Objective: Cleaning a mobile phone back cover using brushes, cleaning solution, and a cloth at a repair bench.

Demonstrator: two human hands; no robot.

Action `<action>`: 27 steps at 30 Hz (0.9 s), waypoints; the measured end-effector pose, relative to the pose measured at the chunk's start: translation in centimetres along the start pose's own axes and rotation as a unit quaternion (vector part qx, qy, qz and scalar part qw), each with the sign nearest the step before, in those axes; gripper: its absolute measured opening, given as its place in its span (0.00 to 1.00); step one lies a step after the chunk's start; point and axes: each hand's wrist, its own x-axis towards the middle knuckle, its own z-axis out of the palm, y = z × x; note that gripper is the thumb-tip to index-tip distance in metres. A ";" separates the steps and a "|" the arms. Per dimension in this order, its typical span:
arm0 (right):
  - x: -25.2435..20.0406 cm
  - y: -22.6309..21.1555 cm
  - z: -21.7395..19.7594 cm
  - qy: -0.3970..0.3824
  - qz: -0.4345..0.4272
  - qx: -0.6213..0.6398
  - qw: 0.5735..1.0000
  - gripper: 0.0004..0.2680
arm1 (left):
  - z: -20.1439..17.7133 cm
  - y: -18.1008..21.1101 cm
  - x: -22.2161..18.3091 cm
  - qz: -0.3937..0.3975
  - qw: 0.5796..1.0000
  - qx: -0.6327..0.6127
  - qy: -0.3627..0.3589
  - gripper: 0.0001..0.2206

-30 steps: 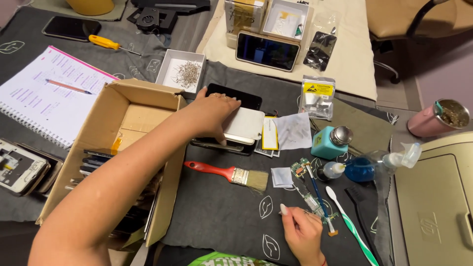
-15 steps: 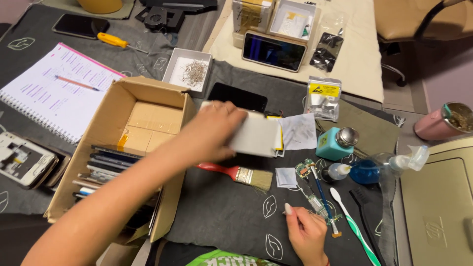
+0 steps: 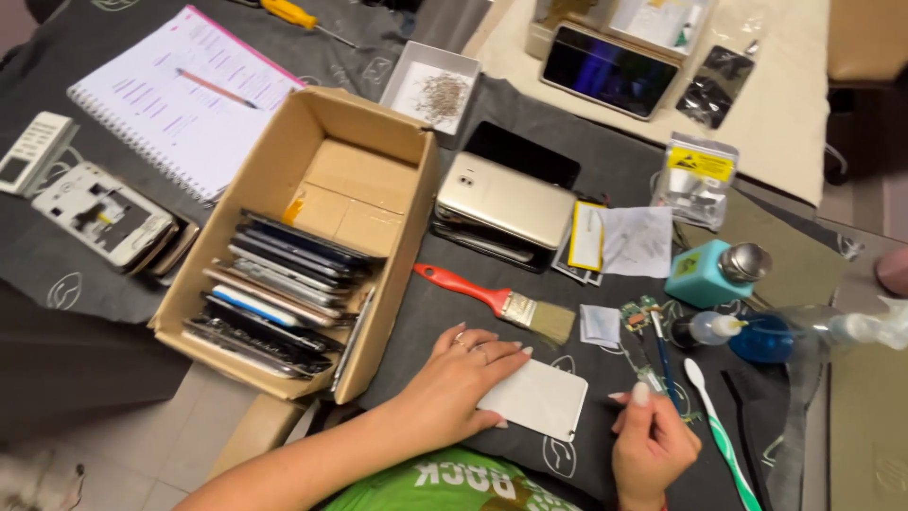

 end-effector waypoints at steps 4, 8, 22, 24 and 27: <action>-0.1 -0.5 0.3 0.006 0.002 -0.003 1.000 0.19 | 0.6 -1.8 -0.5 0.024 1.000 -0.014 0.013 0.44; -0.1 -0.5 0.6 -0.007 -0.004 -0.011 1.000 0.20 | -0.2 -2.6 -1.8 -0.002 0.999 -0.016 0.029 0.44; 6.8 -4.8 6.9 -0.355 -0.152 -0.116 0.915 0.15 | -0.3 -4.2 -3.6 0.039 0.993 -0.022 0.113 0.36; 7.4 -4.9 8.5 -0.444 -0.162 -0.220 0.854 0.21 | -0.3 -4.2 -3.4 0.050 0.990 0.001 0.135 0.35; 8.5 -4.0 9.3 -0.459 -0.249 -0.200 0.829 0.16 | -0.8 -4.4 -3.7 0.042 0.992 -0.032 0.116 0.38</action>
